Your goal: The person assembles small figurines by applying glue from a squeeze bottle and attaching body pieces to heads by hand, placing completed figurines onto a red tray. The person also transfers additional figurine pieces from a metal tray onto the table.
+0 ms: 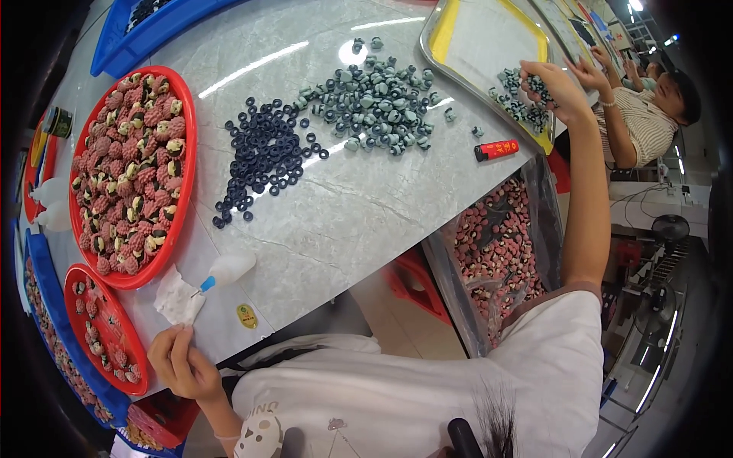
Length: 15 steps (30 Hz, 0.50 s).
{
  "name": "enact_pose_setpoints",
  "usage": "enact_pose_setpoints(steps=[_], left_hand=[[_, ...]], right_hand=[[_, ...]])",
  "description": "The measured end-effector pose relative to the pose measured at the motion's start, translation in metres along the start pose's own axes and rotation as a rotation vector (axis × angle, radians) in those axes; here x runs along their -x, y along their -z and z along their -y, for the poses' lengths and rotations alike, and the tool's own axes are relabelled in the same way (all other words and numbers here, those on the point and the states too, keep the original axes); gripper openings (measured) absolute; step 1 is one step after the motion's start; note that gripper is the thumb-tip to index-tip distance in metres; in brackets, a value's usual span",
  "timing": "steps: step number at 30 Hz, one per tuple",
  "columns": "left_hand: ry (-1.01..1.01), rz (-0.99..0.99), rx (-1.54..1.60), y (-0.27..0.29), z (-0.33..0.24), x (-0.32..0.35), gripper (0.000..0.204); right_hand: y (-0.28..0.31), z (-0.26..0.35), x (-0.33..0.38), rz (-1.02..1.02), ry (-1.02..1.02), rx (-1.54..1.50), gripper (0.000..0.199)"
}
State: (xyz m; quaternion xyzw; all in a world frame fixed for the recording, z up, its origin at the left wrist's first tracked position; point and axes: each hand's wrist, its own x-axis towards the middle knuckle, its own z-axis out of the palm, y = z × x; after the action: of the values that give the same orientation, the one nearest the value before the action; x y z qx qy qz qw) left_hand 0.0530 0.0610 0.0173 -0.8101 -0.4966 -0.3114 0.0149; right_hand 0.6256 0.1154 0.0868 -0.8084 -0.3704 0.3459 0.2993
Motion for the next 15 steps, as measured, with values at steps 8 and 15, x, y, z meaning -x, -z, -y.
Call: enact_pose_setpoints(steps=[8, 15], left_hand=[[0.007, -0.01, 0.009, 0.0, -0.001, 0.0, 0.025], [0.003, -0.017, 0.001, 0.001, -0.002, -0.002, 0.025]], right_hand=[[-0.08, 0.043, 0.019, 0.014, 0.244, -0.092, 0.026], [-0.165, 0.058, 0.031, -0.403, 0.652, 0.346, 0.023]])
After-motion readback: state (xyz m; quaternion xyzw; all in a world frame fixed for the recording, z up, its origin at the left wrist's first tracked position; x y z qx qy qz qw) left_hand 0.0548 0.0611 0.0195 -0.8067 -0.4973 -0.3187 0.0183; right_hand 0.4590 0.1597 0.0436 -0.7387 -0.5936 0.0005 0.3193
